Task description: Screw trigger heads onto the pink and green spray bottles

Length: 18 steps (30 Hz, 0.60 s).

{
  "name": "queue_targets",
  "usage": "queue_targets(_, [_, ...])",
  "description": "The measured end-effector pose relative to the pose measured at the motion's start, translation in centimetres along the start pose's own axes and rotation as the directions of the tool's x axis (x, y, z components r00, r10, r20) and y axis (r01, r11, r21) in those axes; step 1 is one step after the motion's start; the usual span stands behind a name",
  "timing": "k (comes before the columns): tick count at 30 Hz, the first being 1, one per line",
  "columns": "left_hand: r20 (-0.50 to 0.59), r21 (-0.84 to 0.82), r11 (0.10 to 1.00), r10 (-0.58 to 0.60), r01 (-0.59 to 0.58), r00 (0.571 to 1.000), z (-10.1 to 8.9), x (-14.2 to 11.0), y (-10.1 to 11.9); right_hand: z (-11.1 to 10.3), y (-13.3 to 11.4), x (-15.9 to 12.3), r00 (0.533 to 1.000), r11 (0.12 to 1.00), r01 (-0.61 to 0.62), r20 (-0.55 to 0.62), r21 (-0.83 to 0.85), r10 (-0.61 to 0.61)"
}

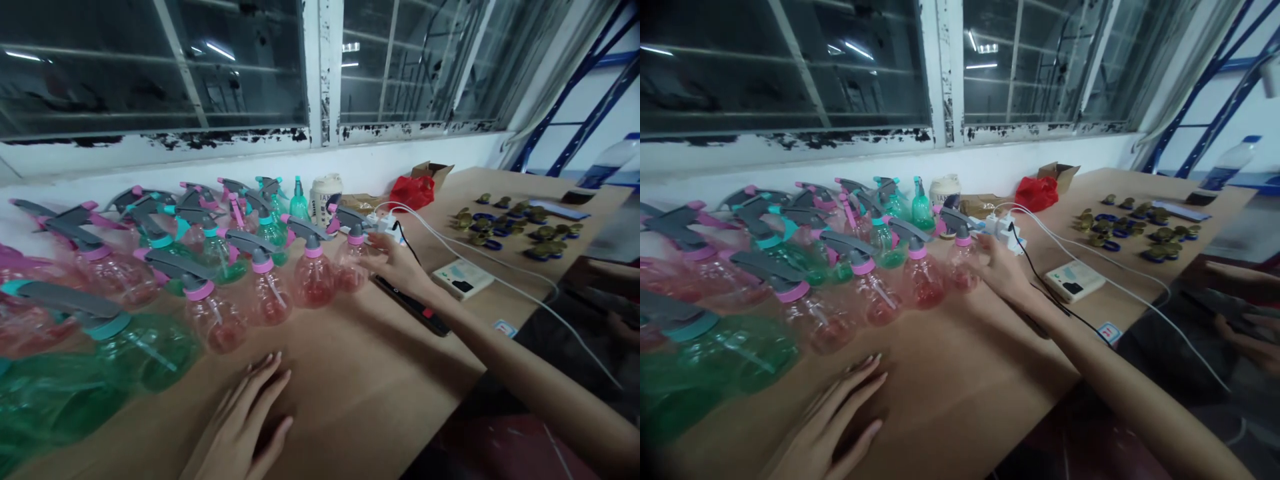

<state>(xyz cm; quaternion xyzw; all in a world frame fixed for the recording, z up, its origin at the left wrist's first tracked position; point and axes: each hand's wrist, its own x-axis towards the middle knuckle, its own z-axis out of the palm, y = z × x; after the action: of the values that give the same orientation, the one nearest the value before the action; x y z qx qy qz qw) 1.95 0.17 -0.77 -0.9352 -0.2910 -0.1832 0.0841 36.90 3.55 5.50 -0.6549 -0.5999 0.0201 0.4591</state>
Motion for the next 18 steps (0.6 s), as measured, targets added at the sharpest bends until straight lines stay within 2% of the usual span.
queue_targets(3, [-0.007,-0.013,1.0,-0.01,0.01,1.0,0.0,0.2,0.3,1.3,-0.2,1.0,0.998,0.998,0.058,0.015,-0.023,-0.057])
queue_targets(6, [-0.013,-0.072,0.997,-0.017,0.016,1.0,-0.5,0.9,1.1,1.5,-0.6,0.9,0.996,0.993,0.088,0.013,-0.076,-0.088])
queue_targets(9, [-0.011,-0.182,0.981,-0.066,0.063,0.998,-1.3,2.5,2.1,0.7,-1.0,0.0,0.993,0.985,0.114,0.008,-0.126,-0.114])
queue_targets(13, [0.034,-0.368,0.919,-0.139,0.142,0.99,-1.7,5.8,3.6,-1.1,-1.7,-2.4,0.99,0.978,0.141,0.035,-0.156,-0.137])
queue_targets(18, [0.054,-0.412,0.889,-0.193,0.198,0.98,-0.7,9.7,5.6,-3.0,-3.0,-5.7,0.989,0.98,0.145,0.048,-0.138,-0.14])
